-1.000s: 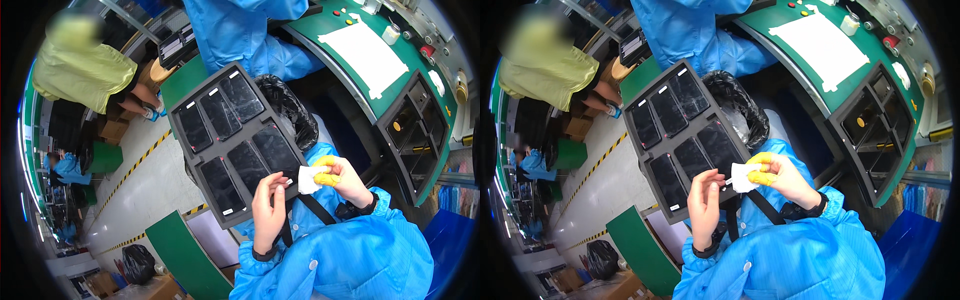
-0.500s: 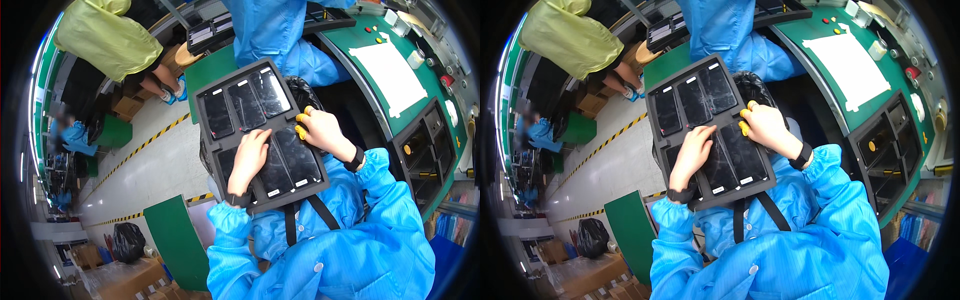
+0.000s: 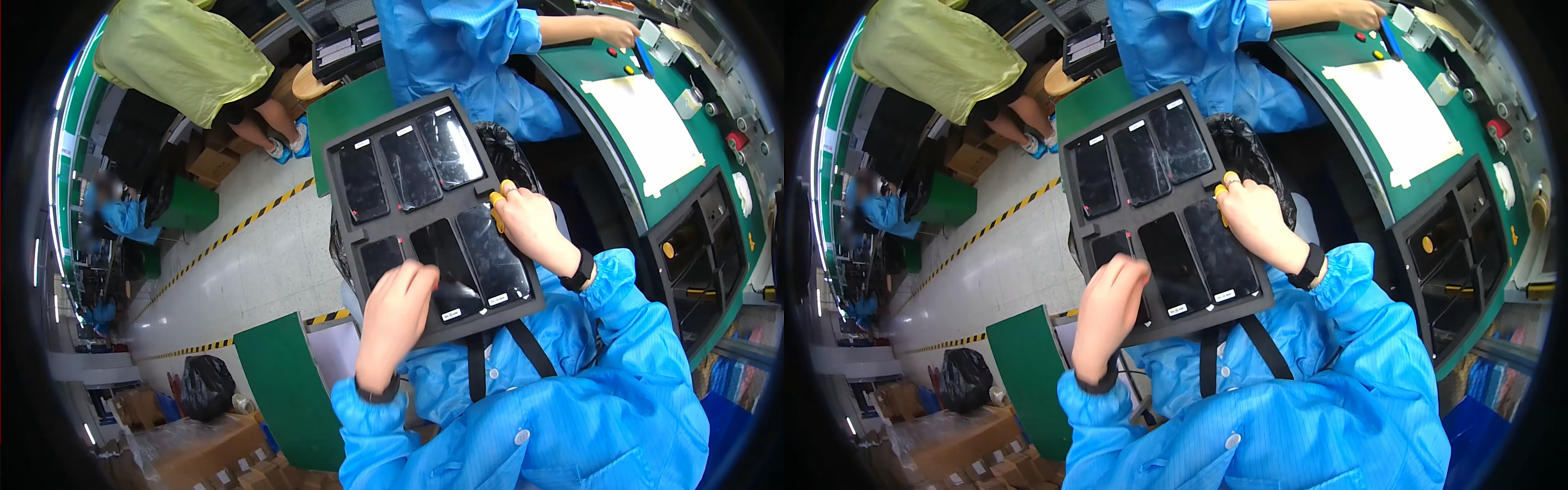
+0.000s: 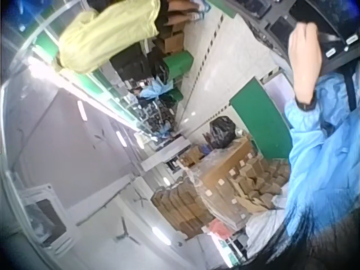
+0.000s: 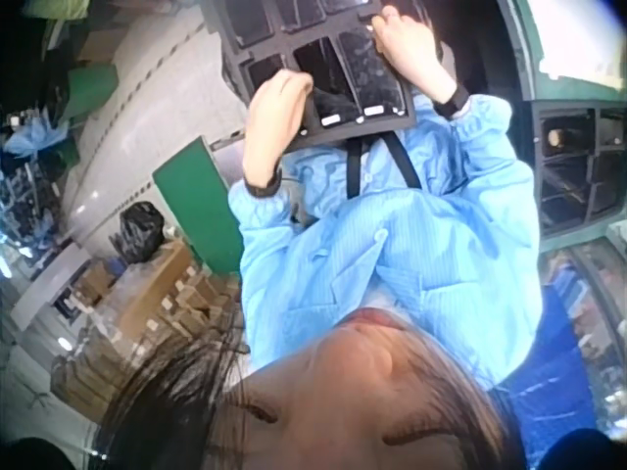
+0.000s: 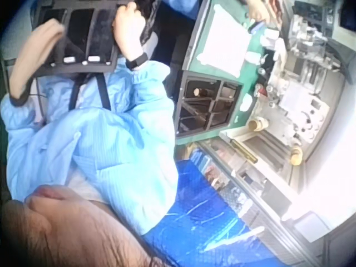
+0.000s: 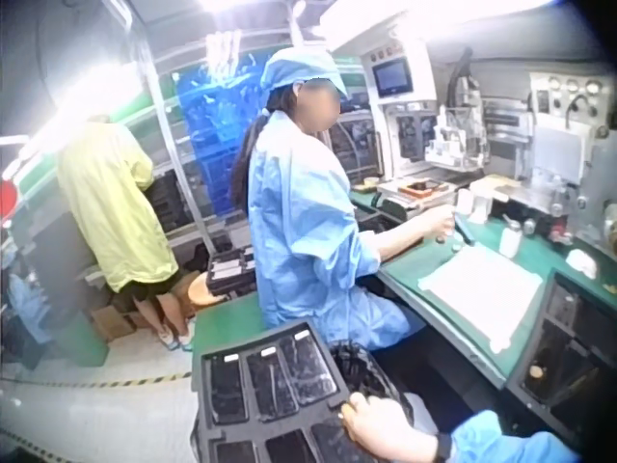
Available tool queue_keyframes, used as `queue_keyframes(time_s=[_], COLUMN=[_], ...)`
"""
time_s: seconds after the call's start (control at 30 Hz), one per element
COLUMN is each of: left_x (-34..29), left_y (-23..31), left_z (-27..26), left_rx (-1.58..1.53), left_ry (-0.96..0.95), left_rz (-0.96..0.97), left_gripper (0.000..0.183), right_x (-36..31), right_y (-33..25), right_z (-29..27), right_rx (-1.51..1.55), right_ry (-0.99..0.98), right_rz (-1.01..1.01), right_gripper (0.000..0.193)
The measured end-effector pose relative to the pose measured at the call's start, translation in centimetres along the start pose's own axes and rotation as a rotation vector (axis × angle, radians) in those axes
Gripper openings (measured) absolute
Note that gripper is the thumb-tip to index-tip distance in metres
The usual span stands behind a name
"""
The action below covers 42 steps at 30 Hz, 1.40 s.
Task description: Cleaning several rectangular electronic screens arranged in a tray using a cloth.
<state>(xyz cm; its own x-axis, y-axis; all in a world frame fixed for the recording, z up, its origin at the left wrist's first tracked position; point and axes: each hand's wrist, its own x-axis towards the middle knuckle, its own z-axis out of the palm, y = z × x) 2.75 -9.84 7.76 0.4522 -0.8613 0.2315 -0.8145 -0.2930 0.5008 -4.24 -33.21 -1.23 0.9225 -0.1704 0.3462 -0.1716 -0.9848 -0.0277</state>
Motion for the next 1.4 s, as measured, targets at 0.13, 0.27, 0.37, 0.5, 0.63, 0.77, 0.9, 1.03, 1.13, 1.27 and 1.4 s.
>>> queue_keyframes(time_s=[0.13, 0.27, 0.37, 0.5, 0.63, 0.77, 0.9, 1.03, 1.13, 1.27, 1.4], left_x=[-5.2, -8.6, -8.4, -7.3, -9.1, -10.9, -12.4, -12.9, -13.0, -11.6, -13.5], left_y=[4.9, 4.7, 4.3, 6.1, 4.1, 4.0, 4.4, 3.4, 3.4, 2.5, 0.7], left_z=[-4.0, -5.3, -5.1, -5.1, -3.9, -3.7, -3.1, -3.0, -3.5, -4.1, -4.5], left_rx=[-0.218, -0.459, -0.445, -0.119, -0.222, -0.249, -0.479, -0.344, -0.252, 0.111, -0.211], left_ry=[0.071, -0.055, -0.207, 0.023, 0.072, 0.194, 0.305, 0.245, 0.266, 0.309, 0.252], left_rz=[-0.16, -0.109, 0.054, -0.016, -0.071, -0.196, -0.514, -0.344, -0.421, -0.358, -0.151], left_gripper=[0.02, 0.02, 0.022, 0.024, 0.024, 0.016, 0.014, 0.014, 0.013, 0.012, 0.018], right_x=[0.2, 0.5, 0.0, -0.7, 0.4, 4.1, 7.7, 8.4, 8.2, 4.7, 4.6], right_y=[0.4, -0.4, -3.3, -7.2, -9.3, -10.0, -9.9, -10.1, -11.3, -13.8, -14.2], right_z=[0.2, -1.6, -7.1, -11.0, -11.6, -7.7, 0.7, 4.3, 2.9, -3.4, -6.5], right_rx=[0.116, 0.397, 0.923, 1.236, 1.483, 1.338, 0.597, 0.444, 0.447, 0.989, 1.429], right_ry=[0.041, -0.122, -0.373, -0.575, -0.749, -0.605, -0.424, -0.429, -0.365, -0.441, -0.724], right_rz=[0.057, 0.09, -0.009, -0.304, -0.329, -0.323, -0.215, -0.231, -0.317, -0.772, -0.826], right_gripper=[0.013, 0.01, 0.012, 0.016, 0.019, 0.026, 0.026, 0.023, 0.019, 0.017, 0.017])
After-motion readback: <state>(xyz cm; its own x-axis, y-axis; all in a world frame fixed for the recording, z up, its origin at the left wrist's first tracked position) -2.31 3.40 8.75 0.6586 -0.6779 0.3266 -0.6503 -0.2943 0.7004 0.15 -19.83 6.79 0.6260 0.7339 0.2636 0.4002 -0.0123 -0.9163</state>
